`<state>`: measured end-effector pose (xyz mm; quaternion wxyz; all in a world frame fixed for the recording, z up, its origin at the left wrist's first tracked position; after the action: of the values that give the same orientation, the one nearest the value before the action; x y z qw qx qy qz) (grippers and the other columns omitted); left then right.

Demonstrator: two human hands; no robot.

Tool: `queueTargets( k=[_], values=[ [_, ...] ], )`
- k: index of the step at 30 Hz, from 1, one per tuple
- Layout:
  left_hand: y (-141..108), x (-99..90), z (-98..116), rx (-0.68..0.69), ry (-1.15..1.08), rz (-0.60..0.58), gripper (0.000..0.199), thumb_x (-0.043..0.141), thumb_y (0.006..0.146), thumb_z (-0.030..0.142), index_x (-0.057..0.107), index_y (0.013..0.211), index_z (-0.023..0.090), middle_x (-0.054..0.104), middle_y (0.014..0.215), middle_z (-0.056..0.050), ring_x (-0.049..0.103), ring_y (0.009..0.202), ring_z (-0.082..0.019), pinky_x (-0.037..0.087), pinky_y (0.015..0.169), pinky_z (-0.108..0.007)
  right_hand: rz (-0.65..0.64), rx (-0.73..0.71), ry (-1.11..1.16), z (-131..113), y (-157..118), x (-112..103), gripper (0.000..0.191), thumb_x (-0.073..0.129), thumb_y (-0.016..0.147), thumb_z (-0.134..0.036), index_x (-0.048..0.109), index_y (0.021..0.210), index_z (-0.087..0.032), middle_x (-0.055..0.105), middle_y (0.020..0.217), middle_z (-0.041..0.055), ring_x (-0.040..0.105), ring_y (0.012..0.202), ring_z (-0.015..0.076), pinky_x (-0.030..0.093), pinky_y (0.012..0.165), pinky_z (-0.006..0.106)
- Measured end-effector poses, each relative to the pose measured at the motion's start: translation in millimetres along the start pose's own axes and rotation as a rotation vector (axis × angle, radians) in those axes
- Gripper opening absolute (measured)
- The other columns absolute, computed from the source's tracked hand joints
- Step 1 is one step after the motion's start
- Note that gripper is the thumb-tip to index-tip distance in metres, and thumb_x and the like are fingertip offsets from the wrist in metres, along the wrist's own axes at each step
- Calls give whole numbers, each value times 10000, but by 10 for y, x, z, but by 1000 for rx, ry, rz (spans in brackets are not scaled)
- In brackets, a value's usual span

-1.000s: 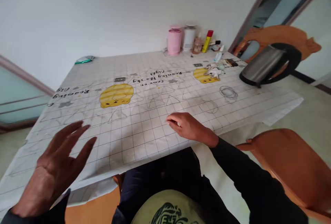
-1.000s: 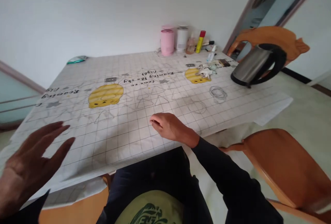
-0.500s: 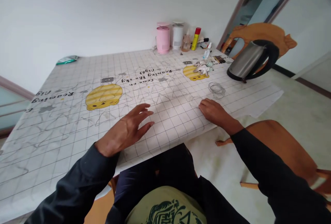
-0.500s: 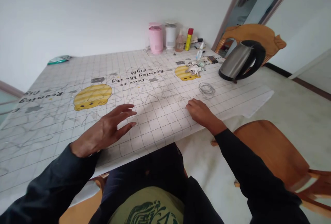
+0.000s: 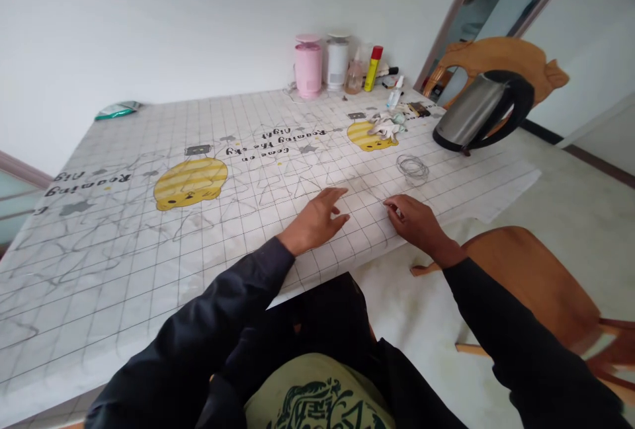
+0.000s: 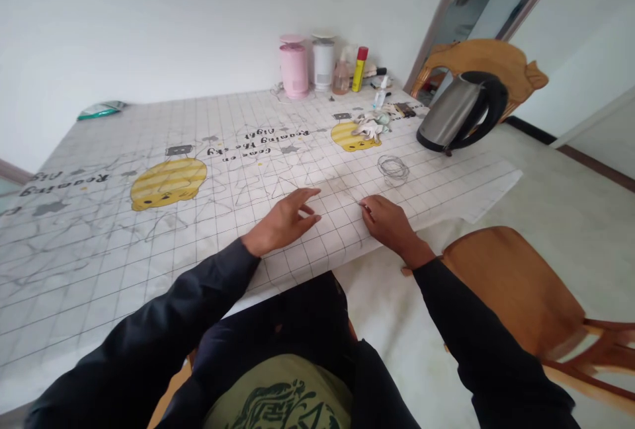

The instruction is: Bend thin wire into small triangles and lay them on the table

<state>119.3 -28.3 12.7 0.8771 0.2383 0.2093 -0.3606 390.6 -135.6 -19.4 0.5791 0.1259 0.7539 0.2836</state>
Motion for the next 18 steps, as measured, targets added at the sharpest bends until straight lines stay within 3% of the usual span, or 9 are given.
queueTargets(
  k=[2, 7, 10, 13, 15, 18],
  values=[
    [174, 207, -36, 86, 22, 13, 597, 717, 955, 135, 595, 1537, 190, 563, 1626, -194, 768, 952, -191, 681, 904, -401, -6, -9, 4, -52, -25, 38, 161, 548, 1078, -176, 688, 1146, -216, 812, 1089, 122, 761, 969, 273, 585, 806, 382],
    [342, 507, -78, 62, 46, 32, 264, 740, 933, 120, 750, 1197, 128, 702, 1381, -172, 730, 865, -173, 648, 904, -389, -74, -39, -68, -190, -22, 58, 173, 528, 1092, -153, 680, 1142, -218, 807, 1117, 119, 740, 1014, 272, 556, 803, 377],
    [326, 515, -10, -94, -60, 43, 165, 756, 974, 238, 779, 1099, 134, 770, 1229, -148, 742, 909, -203, 609, 851, -350, -165, -109, -167, -251, 1, 56, 186, 517, 1089, -121, 684, 1082, -203, 783, 1022, 114, 687, 965, 274, 504, 764, 373],
    [346, 503, 42, -334, -243, 39, 230, 752, 1017, 380, 803, 1007, 156, 814, 936, -99, 739, 833, -208, 558, 749, -316, -238, -162, -229, -297, 27, 68, 206, 514, 1079, -95, 690, 1035, -193, 747, 955, 107, 638, 918, 269, 464, 723, 370],
    [390, 514, 48, -450, -360, 54, 208, 754, 1022, 336, 795, 930, 154, 790, 790, -73, 718, 729, -183, 519, 665, -292, -263, -180, -222, -328, 40, 73, 216, 510, 1085, -100, 693, 1021, -193, 739, 955, 104, 629, 911, 263, 461, 710, 368],
    [451, 551, 27, -514, -497, 83, 202, 705, 1034, 190, 763, 849, 135, 800, 813, -84, 718, 667, -150, 502, 591, -265, -271, -180, -141, -359, 42, 51, 199, 515, 1117, -176, 699, 1048, -206, 763, 1027, 104, 660, 967, 260, 497, 745, 363]
  ],
)
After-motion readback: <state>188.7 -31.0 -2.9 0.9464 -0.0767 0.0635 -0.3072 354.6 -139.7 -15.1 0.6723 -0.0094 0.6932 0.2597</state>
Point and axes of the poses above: each hand's wrist, its own y-axis towards the middle knuckle, its own x-axis out of the palm, z = x × y, the point moved 2 cm from there along y, towards the middle knuckle
